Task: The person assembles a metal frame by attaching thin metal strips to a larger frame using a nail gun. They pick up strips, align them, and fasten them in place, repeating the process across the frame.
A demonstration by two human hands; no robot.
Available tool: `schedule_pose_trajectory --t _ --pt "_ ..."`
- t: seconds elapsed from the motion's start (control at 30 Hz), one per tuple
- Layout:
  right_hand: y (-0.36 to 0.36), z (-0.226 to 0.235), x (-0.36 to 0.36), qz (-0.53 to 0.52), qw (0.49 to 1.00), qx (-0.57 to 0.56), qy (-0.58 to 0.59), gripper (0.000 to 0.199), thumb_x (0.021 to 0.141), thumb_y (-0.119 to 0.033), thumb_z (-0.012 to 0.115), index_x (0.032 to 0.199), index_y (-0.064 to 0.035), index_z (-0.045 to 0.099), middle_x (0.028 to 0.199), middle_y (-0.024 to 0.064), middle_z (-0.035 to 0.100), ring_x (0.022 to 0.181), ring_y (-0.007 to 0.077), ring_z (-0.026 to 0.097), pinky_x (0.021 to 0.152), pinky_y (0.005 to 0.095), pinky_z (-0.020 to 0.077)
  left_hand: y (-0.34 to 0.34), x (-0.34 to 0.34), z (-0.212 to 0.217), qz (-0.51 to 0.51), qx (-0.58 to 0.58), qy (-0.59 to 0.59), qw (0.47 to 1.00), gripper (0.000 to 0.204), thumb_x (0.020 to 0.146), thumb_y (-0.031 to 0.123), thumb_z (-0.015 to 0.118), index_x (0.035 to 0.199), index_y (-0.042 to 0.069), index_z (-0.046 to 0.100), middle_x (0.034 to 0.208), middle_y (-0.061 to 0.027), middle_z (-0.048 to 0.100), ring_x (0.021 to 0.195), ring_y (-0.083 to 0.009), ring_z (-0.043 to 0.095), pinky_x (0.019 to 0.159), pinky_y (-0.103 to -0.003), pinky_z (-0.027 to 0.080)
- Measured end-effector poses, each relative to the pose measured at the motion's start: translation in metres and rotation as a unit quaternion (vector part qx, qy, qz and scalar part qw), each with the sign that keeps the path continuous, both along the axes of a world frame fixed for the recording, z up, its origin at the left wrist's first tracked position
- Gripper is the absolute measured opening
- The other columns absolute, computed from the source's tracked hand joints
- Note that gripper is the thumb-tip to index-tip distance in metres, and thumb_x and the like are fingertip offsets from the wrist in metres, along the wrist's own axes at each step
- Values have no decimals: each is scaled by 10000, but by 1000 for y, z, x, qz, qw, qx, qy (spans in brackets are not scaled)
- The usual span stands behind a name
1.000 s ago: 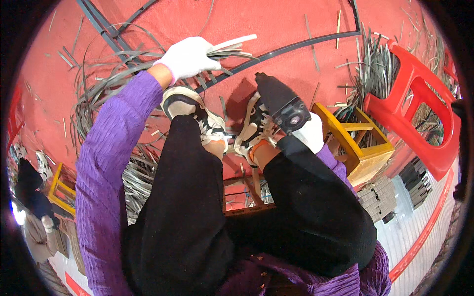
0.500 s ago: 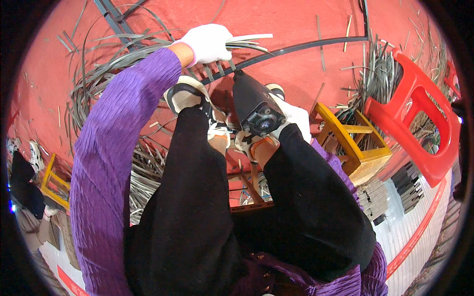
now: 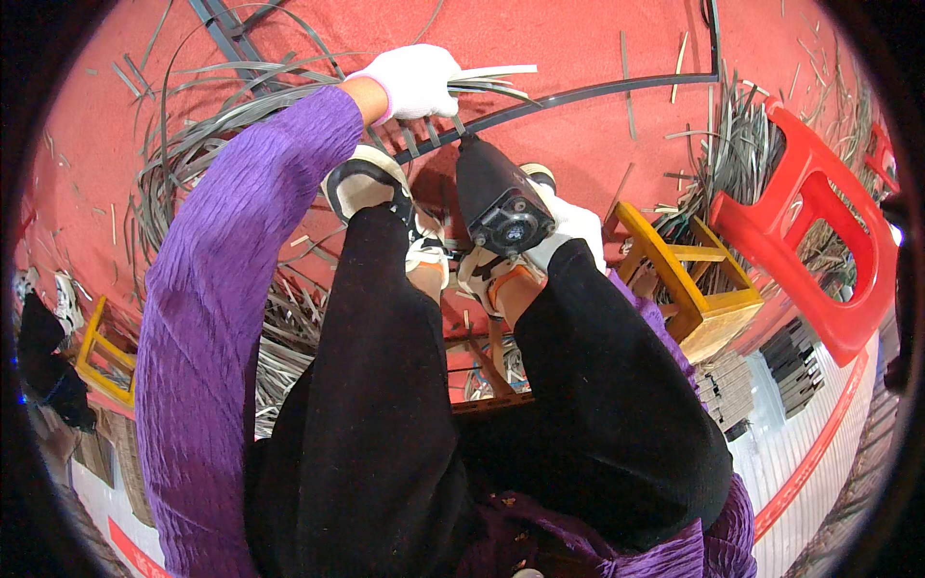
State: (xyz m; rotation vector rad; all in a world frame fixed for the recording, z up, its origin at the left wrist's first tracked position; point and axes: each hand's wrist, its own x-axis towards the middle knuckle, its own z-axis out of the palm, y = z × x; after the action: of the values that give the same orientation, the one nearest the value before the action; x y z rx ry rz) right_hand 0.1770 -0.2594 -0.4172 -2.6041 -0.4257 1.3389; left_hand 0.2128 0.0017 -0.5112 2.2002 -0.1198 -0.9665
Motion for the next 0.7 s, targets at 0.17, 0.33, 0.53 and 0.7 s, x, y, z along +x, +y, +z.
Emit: schedule_pose_trajectory --t 0.17,0.33,0.53,0.7 --pt "1 1 1 26 999 -39 10 761 581 -82 762 1295 -243 555 1102 123 665 964 273 666 872 320 523 0 1 0 3 -8 -5 1000 294 724 249 645 901 18 690 759 -178 664 691 -307 663 684 -398 528" --pt "-3 -3 -1 0 1000 -1 8 772 566 -100 775 1295 -234 560 1072 132 671 952 282 669 861 327 529 1 2 1 8 -12 16 1000 297 724 250 647 905 19 690 763 -184 659 703 -321 657 693 -412 520" --pt "-6 -5 -1 36 999 33 -22 586 729 -247 705 1295 -221 555 1036 128 682 952 291 668 846 340 526 0 1 0 0 -11 -10 1000 292 726 248 649 897 16 690 784 -192 659 716 -309 665 684 -405 524" --pt "3 2 3 23 1000 -6 -4 532 743 -244 696 1258 -208 569 989 142 684 923 319 666 816 368 529 -1 3 -4 -5 -10 65 998 321 794 279 635 973 13 657 777 -177 662 709 -295 666 646 -384 531"
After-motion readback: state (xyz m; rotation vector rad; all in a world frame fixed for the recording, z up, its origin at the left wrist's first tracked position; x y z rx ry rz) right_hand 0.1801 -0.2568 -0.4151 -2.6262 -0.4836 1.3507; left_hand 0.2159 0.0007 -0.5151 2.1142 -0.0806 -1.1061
